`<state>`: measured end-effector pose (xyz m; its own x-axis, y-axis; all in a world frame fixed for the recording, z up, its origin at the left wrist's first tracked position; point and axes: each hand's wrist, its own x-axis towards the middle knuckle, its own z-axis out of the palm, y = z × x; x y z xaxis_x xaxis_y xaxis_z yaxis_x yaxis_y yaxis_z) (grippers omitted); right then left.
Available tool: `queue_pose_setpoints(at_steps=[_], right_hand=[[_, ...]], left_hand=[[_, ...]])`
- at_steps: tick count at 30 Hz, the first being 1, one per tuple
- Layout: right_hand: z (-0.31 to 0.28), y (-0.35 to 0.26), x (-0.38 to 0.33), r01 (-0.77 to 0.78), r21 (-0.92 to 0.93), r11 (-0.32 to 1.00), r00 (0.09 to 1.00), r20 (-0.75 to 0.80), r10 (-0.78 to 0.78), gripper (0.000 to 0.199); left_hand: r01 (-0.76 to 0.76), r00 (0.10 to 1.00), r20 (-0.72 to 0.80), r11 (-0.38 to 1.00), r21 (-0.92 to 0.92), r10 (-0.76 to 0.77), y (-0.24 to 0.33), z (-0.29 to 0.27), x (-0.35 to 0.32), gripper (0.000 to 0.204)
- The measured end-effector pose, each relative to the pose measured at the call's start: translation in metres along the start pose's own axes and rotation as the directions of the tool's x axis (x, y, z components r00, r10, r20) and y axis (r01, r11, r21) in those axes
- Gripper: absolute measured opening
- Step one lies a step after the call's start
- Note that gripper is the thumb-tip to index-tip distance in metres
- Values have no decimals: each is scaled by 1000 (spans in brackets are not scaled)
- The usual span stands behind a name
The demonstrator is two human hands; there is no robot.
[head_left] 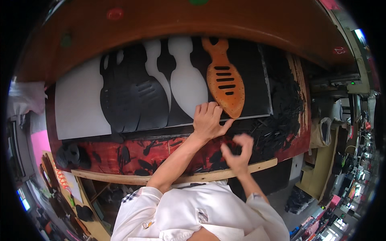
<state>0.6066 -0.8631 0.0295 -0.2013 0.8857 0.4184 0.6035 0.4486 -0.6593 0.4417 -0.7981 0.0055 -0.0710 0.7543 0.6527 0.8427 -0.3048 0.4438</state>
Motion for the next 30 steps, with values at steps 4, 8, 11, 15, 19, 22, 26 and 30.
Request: queue_pose_setpoints(at_steps=[4,8,11,15,19,22,26,30], right_hand=[[-8,-3,-49,171,63,983,966,186,-180,22],[8,19,-30,70,-9,997,955,288,-65,25],[14,23,-12,132,26,991,974,184,-135,32],[14,19,5,123,31,992,981,145,-126,32],[15,24,11,149,21,989,981,127,-150,32],[16,28,10,173,19,985,978,117,-174,31],[18,30,8,192,19,981,972,138,-193,30],[20,32,7,269,-26,963,952,160,-261,27]], left_hand=[[-54,990,-132,998,-9,53,-5,15,21,48],[41,999,-5,998,55,-41,-16,25,44,52],[-94,975,-171,963,254,140,-12,5,75,90],[-243,758,-428,823,514,492,-11,-36,159,77],[-226,726,-410,755,615,551,-19,-45,197,76],[-218,788,-395,814,539,472,-8,-44,142,77],[-110,968,-178,939,325,175,29,-59,19,73],[-14,999,-30,959,282,23,50,-67,-89,64]])
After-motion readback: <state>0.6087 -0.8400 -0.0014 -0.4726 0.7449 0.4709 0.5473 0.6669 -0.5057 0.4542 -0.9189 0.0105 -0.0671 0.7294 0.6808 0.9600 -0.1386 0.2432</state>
